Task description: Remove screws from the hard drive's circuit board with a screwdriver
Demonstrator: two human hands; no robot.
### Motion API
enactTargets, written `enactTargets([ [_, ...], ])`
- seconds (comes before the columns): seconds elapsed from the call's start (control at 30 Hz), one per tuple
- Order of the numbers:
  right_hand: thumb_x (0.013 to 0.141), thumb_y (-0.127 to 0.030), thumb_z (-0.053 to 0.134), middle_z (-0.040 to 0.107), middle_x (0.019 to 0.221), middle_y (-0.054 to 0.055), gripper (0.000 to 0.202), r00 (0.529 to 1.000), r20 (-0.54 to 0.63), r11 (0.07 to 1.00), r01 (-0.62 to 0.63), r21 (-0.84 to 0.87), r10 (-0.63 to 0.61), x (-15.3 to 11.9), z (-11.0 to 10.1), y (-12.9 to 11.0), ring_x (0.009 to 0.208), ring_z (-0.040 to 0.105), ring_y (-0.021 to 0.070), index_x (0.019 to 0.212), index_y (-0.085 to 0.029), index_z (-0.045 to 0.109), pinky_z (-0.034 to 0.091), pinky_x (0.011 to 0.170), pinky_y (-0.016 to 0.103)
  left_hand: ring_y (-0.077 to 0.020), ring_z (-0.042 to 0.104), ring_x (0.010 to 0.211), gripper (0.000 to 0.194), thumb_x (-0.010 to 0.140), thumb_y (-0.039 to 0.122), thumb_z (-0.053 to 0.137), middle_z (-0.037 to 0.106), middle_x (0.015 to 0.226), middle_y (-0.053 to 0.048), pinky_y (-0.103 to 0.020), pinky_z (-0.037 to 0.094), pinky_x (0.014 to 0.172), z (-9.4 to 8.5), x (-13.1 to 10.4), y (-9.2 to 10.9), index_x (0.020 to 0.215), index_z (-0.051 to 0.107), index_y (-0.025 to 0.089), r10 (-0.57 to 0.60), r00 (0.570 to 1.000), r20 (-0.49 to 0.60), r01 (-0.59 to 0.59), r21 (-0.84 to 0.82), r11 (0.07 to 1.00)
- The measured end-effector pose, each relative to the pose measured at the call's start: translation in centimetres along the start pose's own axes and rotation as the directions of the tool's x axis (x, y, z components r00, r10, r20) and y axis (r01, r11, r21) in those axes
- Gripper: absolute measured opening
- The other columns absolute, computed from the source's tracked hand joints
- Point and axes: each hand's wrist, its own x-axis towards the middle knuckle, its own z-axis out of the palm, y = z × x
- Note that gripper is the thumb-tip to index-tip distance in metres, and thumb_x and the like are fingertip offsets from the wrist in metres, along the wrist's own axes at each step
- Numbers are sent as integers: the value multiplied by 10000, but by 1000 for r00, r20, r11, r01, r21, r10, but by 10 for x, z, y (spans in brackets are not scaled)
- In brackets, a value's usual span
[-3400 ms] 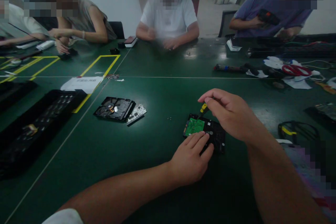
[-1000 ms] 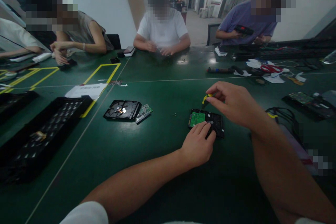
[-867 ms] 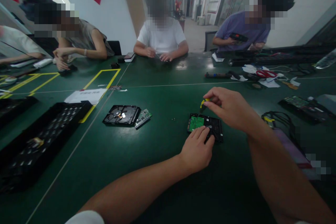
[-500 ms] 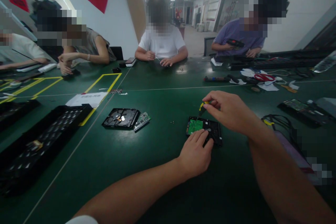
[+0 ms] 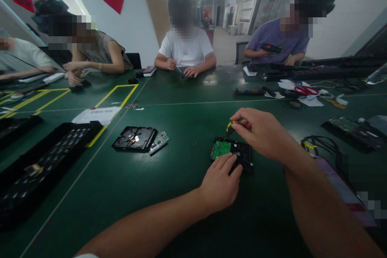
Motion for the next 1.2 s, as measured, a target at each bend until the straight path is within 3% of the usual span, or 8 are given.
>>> enactTargets([
  [0.83,979,-170,601,731,987,25,102,1000,13,996,-26,85,25,5,4,8,896,682,194,1029,-231,667,468,782,305,-336,445,1485,483,997,298,498,485,1590,-157,-527,420,1221,4,1,0,1456,552,162,-31,1000,-4,31,-28,999],
  [1.2,975,-119,559,711,1032,80,140,1000,9,1000,-23,-19,23,3,7,-7,948,660,232,1064,-183,646,475,849,357,-348,447,1478,481,995,289,505,492,1570,-172,-546,415,1220,-2,0,0,1454,548,151,-3,1000,9,3,-26,1000],
])
